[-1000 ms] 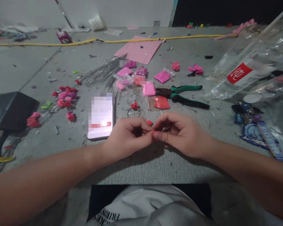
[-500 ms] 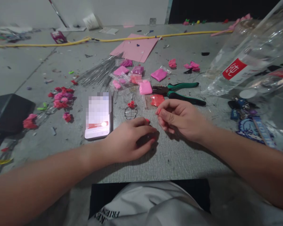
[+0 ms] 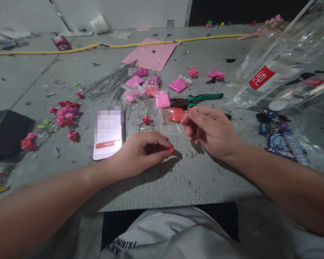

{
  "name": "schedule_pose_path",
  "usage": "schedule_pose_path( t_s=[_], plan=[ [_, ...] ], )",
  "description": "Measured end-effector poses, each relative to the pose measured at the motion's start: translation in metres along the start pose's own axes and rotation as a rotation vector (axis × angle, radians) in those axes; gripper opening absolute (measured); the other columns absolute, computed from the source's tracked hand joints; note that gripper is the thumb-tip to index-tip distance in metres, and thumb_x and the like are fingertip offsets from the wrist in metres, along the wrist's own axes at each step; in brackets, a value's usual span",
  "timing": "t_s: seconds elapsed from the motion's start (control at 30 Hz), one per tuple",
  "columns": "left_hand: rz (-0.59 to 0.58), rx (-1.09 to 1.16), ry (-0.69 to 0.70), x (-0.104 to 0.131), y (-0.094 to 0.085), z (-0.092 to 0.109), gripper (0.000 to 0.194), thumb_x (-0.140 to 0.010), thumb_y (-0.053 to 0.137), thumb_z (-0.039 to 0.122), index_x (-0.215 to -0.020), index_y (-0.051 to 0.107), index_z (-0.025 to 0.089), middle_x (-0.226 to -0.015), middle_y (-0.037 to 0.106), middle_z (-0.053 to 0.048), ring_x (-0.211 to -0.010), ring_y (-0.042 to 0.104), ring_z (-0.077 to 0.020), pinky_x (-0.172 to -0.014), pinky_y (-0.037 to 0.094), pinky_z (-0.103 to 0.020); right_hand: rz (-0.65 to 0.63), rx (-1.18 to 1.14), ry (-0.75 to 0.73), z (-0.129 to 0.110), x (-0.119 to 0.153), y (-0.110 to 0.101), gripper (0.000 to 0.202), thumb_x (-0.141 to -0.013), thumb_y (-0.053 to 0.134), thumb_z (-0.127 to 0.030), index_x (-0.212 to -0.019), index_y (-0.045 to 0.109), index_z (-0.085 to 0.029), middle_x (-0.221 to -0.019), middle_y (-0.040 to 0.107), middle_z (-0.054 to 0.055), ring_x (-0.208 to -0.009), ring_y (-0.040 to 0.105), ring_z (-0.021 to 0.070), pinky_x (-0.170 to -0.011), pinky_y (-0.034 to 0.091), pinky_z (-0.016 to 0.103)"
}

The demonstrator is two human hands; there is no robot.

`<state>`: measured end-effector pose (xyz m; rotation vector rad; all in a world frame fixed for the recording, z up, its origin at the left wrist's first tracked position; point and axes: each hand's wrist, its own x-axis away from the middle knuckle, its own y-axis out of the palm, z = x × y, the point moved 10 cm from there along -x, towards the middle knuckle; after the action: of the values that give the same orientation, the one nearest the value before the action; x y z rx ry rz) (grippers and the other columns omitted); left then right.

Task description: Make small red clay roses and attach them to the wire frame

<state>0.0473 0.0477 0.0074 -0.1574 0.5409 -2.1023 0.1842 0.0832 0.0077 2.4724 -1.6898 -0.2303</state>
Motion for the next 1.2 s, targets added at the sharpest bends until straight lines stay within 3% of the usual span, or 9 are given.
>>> schedule_pose_path(
  t_s=[0.13,0.4,0.6,0.9,1.03,1.2],
  plan=[
    [0.09,0.419,-0.228,0.004,-0.003,-0.019,0.012,-0.086,0.082,0.025,-0.094,0.076,0.018,-0.083,0.077,-0.002,-0.07,0.07,-0.0105,-0.06,0.054,-0.018,-0.013,0.144,-0.091,-0.01,0.01,0.006,0.03,-0.1,0.065,-0.045,-0.083,0.069,-0.02,-0.062,0.057,-0.004,-0.054,0.05,0.0078,-0.048,0.038,0.021],
    [0.223,0.813,-0.231,0.007,-0.005,-0.033,0.013,-0.081,0.086,0.015,-0.09,0.078,0.02,-0.079,0.077,0.001,-0.072,0.071,-0.0073,-0.066,0.056,-0.014,-0.197,0.427,-0.282,-0.022,0.025,0.035,0.014,-0.103,0.062,-0.025,-0.093,0.07,-0.02,-0.071,0.062,-0.005,-0.058,0.054,0.0055,-0.056,0.043,0.02],
    [0.175,0.9,-0.246,0.008,0.005,-0.031,0.014,-0.081,0.086,0.014,-0.091,0.078,0.019,-0.086,0.079,0.0,-0.075,0.073,-0.0089,-0.072,0.06,-0.017,-0.262,0.603,-0.505,-0.04,0.033,0.049,0.01,-0.099,0.067,-0.023,-0.099,0.075,-0.018,-0.078,0.07,0.0,-0.067,0.059,0.009,-0.064,0.046,0.023],
    [0.224,0.908,-0.198,0.008,-0.001,-0.022,0.008,-0.082,0.085,0.015,-0.087,0.08,0.02,-0.082,0.079,-0.001,-0.073,0.072,-0.0085,-0.072,0.06,-0.016,-0.168,0.641,-0.477,-0.045,0.034,0.043,0.007,-0.098,0.067,-0.023,-0.1,0.073,-0.025,-0.084,0.075,0.0,-0.071,0.066,0.0128,-0.064,0.052,0.027],
    [0.246,0.917,-0.21,0.009,0.001,-0.025,0.01,-0.082,0.086,0.016,-0.089,0.08,0.021,-0.089,0.079,-0.001,-0.08,0.073,-0.0098,-0.077,0.06,-0.018,-0.132,0.686,-0.568,-0.053,0.039,0.044,0.011,-0.096,0.069,-0.021,-0.105,0.073,-0.026,-0.088,0.076,0.002,-0.078,0.07,0.0163,-0.069,0.056,0.03],
    [0.223,0.942,-0.212,0.01,0.004,-0.025,0.012,-0.082,0.086,0.016,-0.092,0.08,0.021,-0.086,0.078,-0.001,-0.077,0.072,-0.0092,-0.075,0.06,-0.018,-0.2,0.8,-0.664,-0.057,0.045,0.054,0.018,-0.095,0.069,-0.021,-0.113,0.073,-0.024,-0.097,0.075,0.005,-0.08,0.069,0.0155,-0.07,0.058,0.029]
  ],
)
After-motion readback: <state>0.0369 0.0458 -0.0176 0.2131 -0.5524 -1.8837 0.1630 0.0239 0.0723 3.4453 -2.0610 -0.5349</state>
